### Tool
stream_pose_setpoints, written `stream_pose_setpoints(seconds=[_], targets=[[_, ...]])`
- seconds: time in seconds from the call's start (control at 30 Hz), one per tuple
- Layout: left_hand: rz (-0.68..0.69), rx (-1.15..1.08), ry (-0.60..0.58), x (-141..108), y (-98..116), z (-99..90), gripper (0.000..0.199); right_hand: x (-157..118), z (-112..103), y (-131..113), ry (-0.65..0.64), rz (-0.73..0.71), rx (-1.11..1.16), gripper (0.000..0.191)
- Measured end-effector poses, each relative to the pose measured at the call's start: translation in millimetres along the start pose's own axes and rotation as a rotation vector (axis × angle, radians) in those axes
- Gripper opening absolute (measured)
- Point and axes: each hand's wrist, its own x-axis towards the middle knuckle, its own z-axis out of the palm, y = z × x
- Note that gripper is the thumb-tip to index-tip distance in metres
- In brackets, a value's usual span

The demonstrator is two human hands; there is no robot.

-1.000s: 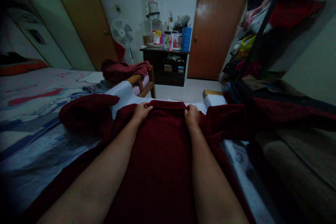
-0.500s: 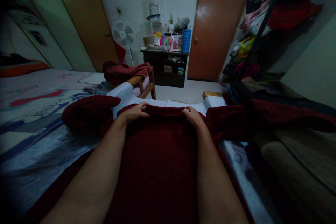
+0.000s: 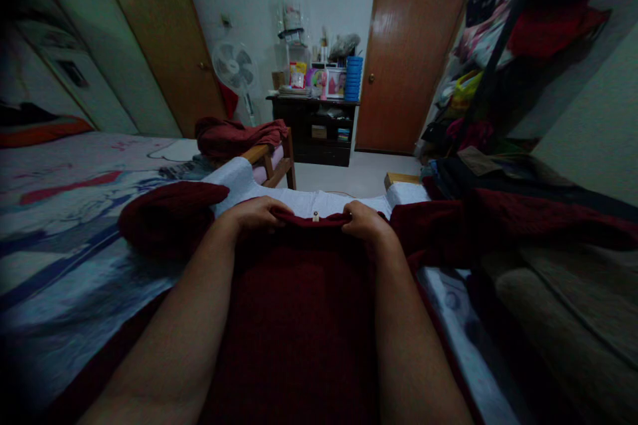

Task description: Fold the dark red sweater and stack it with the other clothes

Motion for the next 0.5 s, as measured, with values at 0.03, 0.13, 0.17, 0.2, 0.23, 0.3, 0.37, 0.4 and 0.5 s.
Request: stream_pose_setpoints(seconds=[0.03,0.13,0.17,0.2,0.23,0.3,0.37,0.4,0.5], targets=[[-0.003,0.078,-0.018,-2.3,3.6,-1.6,0.037,-2.8,-3.2,-1.6,-0.056,-0.016,0.065,0.040],[-0.028,0.287,0.012,-6.9,12.1,-5.4,0.039,-8.8,-8.9,-2.8,-0.175,-0.040,0.220,0.036],[-0.039,0.329,0.036,-7.9,14.1,-6.0,0.038,-9.8,-9.3,-2.3,-0.198,-0.042,0.264,0.034],[-0.049,0.357,0.052,-9.0,15.8,-6.1,0.037,-10.4,-9.2,-1.4,-0.213,-0.039,0.305,0.032],[-0.062,0.374,0.066,-10.3,17.2,-6.0,0.035,-10.7,-8.7,-0.2,-0.217,-0.035,0.343,0.031],[-0.094,0.384,0.087,-13.5,19.2,-5.4,0.031,-10.7,-7.5,2.2,-0.200,-0.040,0.419,0.031],[-0.117,0.362,0.116,-16.8,20.0,-5.4,0.029,-9.9,-6.9,4.0,-0.171,-0.056,0.493,0.031],[-0.116,0.344,0.143,-17.8,19.8,-5.8,0.029,-9.0,-6.8,4.4,-0.150,-0.063,0.521,0.030],[-0.055,0.310,0.289,-13.8,17.5,-6.6,0.032,-3.2,-3.3,4.2,0.036,-0.027,0.506,0.026]])
